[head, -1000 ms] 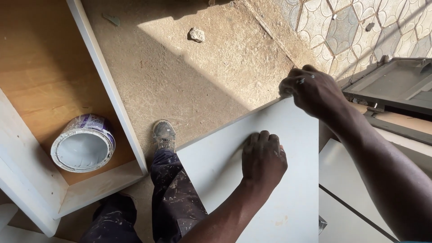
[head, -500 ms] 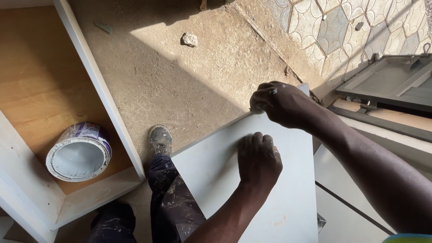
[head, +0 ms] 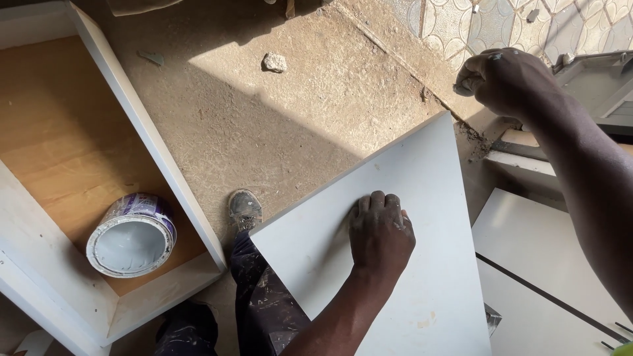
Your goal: Applying white putty or finish to the edges and surfaces of furniture panels using hands and a putty knife.
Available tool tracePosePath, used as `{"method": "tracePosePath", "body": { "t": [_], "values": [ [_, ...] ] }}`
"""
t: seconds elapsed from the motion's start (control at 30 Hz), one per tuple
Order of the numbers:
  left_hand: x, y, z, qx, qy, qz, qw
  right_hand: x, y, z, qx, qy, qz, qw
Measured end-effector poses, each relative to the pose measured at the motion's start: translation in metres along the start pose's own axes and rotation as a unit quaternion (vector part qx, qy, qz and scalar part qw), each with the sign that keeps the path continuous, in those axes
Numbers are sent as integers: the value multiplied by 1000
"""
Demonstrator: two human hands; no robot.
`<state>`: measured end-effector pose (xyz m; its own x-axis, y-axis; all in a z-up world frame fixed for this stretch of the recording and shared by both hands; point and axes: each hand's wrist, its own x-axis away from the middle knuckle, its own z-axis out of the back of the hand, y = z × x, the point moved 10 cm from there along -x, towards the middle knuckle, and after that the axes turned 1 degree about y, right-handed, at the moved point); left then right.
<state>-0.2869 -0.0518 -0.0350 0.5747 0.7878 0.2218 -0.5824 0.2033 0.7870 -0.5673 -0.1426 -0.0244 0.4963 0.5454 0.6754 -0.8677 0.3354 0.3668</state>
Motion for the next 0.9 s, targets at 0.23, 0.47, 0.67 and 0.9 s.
{"method": "tracePosePath", "body": {
  "t": [0.23,0.47,0.67,0.9],
  "values": [
    [2,3,2,-6,18,-10,1000,25,-52,-3,-104,-124,-10,987],
    [-2,4,3,-28,-19,-12,999,62,-148,3,-150,-196,92,965],
    [4,7,-19,-95,-1,-81,992,152,-290,12,-237,-187,399,866],
    [-2,10,0,-72,-20,-46,996,81,-173,53,-222,-16,196,955]
  ]
}}
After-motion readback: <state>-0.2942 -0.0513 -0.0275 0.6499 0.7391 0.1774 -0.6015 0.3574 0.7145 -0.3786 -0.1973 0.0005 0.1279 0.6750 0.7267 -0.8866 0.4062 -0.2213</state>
